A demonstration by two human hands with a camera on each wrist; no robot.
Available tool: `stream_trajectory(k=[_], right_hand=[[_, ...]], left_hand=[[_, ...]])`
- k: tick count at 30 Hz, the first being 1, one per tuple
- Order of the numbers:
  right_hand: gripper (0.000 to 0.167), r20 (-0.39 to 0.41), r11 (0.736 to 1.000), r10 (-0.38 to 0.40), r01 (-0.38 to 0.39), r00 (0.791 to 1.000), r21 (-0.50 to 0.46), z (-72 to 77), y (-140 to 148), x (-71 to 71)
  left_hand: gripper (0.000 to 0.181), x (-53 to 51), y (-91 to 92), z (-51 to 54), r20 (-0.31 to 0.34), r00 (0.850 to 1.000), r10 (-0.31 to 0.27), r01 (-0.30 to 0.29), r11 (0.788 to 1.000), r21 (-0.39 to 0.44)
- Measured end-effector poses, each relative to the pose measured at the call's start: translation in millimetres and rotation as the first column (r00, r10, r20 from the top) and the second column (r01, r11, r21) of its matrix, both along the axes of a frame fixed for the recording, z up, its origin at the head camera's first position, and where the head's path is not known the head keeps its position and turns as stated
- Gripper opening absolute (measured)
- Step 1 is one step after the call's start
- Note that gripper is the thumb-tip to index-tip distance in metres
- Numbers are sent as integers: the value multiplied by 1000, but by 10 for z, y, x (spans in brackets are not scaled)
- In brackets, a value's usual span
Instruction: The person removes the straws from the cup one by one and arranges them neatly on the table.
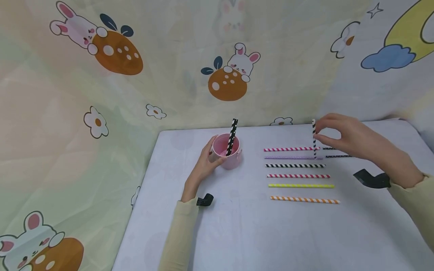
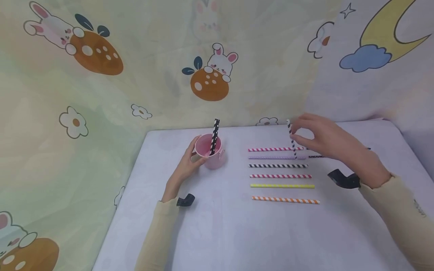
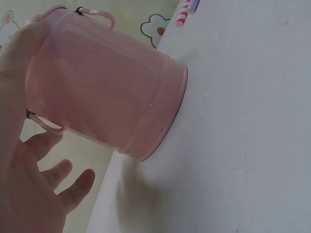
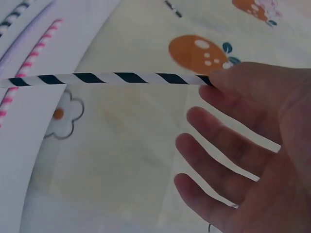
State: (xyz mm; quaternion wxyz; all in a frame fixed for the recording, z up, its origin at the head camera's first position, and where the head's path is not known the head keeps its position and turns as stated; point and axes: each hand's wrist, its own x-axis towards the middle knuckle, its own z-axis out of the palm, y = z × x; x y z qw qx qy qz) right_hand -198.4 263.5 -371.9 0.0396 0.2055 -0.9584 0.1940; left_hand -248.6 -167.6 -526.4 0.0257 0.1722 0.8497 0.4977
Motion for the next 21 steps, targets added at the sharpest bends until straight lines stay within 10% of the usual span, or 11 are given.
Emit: stream_trajectory(k=[7,21], right_hand=[[17,58,988,13,-22,998,150,-164,227,69],[20,-153,942,80,-25,985,333,-601,509,198]], left_hand=[[94,-2,3,0,-2,1000,9,-9,1000,-11],[95,-6,6,-8,-5,1000,5,-5,1000,-1]])
